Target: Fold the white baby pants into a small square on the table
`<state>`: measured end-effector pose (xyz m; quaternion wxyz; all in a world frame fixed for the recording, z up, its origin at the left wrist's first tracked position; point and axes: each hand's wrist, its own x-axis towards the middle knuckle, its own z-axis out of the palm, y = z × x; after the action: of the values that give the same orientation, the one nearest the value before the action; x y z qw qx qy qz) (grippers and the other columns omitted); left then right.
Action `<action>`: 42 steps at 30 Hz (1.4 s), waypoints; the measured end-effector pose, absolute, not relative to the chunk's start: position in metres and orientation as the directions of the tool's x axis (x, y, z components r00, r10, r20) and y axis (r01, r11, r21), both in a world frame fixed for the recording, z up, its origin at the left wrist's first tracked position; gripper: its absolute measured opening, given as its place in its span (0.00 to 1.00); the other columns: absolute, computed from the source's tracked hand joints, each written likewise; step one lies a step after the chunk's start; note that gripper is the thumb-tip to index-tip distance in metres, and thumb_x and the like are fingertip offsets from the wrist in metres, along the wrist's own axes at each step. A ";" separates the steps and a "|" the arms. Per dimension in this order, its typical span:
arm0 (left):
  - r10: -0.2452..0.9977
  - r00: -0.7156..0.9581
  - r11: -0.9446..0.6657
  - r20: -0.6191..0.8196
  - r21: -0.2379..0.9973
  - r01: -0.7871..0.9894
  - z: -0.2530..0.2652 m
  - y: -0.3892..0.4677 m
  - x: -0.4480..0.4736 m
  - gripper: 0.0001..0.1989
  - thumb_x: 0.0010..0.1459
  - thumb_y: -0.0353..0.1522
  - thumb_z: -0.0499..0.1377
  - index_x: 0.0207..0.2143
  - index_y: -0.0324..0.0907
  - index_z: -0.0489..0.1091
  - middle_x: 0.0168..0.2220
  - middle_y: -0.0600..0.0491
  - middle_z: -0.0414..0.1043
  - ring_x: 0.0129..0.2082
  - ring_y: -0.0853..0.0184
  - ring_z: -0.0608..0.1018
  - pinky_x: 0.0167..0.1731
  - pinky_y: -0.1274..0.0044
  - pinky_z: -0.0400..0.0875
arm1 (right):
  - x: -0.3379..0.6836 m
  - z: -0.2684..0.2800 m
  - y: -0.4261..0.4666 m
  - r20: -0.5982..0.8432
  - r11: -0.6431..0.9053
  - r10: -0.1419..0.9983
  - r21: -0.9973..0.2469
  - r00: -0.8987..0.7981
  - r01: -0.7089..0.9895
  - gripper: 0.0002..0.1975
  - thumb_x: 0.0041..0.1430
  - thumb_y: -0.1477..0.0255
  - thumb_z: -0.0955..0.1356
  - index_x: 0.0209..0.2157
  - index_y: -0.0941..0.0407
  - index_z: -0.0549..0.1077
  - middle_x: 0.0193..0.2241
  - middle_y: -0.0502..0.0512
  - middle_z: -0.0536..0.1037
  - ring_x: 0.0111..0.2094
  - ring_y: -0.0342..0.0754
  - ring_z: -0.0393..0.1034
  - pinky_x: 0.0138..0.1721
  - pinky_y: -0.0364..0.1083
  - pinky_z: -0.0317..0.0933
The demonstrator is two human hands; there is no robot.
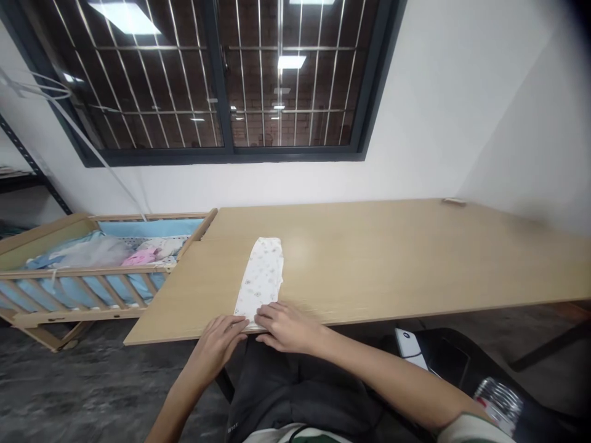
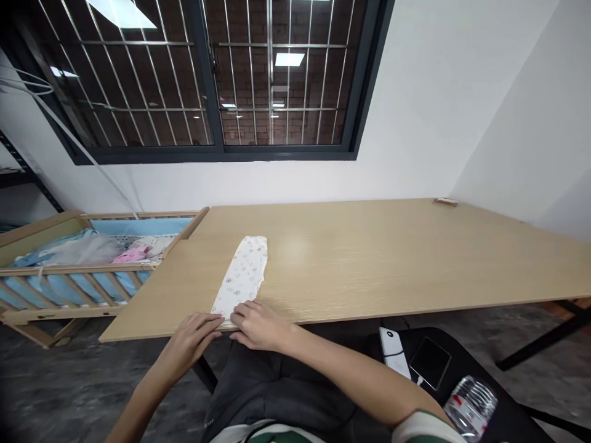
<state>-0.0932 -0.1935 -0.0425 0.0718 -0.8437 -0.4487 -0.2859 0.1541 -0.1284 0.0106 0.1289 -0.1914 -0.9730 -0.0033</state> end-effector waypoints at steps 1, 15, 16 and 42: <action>0.708 0.448 -0.600 0.545 0.130 0.789 -0.044 -0.193 -0.095 0.16 0.70 0.30 0.54 0.57 0.48 0.68 0.49 0.49 0.76 0.46 0.62 0.78 0.47 0.68 0.73 | 0.158 0.007 -0.133 0.261 0.919 0.381 -0.006 -0.887 0.393 0.13 0.69 0.66 0.67 0.50 0.58 0.73 0.47 0.62 0.77 0.50 0.55 0.72 0.51 0.51 0.64; 0.659 0.539 -0.690 0.525 0.137 0.710 -0.029 -0.219 -0.068 0.17 0.69 0.23 0.51 0.57 0.42 0.65 0.45 0.49 0.75 0.44 0.62 0.75 0.47 0.69 0.71 | 0.195 0.016 -0.172 0.300 0.869 0.469 0.012 -0.831 0.495 0.09 0.71 0.74 0.62 0.43 0.58 0.74 0.42 0.60 0.74 0.40 0.50 0.69 0.40 0.47 0.63; 0.645 0.531 -0.697 0.549 0.139 0.703 -0.026 -0.224 -0.062 0.16 0.69 0.24 0.51 0.57 0.42 0.66 0.43 0.49 0.76 0.42 0.63 0.75 0.45 0.69 0.71 | 0.200 0.021 -0.179 0.293 0.870 0.472 0.000 -0.832 0.494 0.08 0.71 0.75 0.62 0.42 0.58 0.74 0.41 0.59 0.74 0.39 0.50 0.68 0.39 0.46 0.62; 0.950 0.127 -0.166 0.284 0.115 0.979 0.067 -0.010 -0.039 0.14 0.68 0.32 0.52 0.44 0.39 0.77 0.44 0.42 0.77 0.45 0.58 0.76 0.46 0.72 0.65 | 0.154 0.046 0.053 0.257 0.599 0.801 -0.351 -0.541 0.720 0.15 0.65 0.77 0.61 0.47 0.60 0.75 0.47 0.64 0.78 0.50 0.56 0.71 0.49 0.49 0.64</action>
<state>-0.0394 -0.0095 0.0670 0.0497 -0.7492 -0.6440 -0.1469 0.1542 0.0533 0.0462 0.1984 -0.4362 -0.8718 0.1021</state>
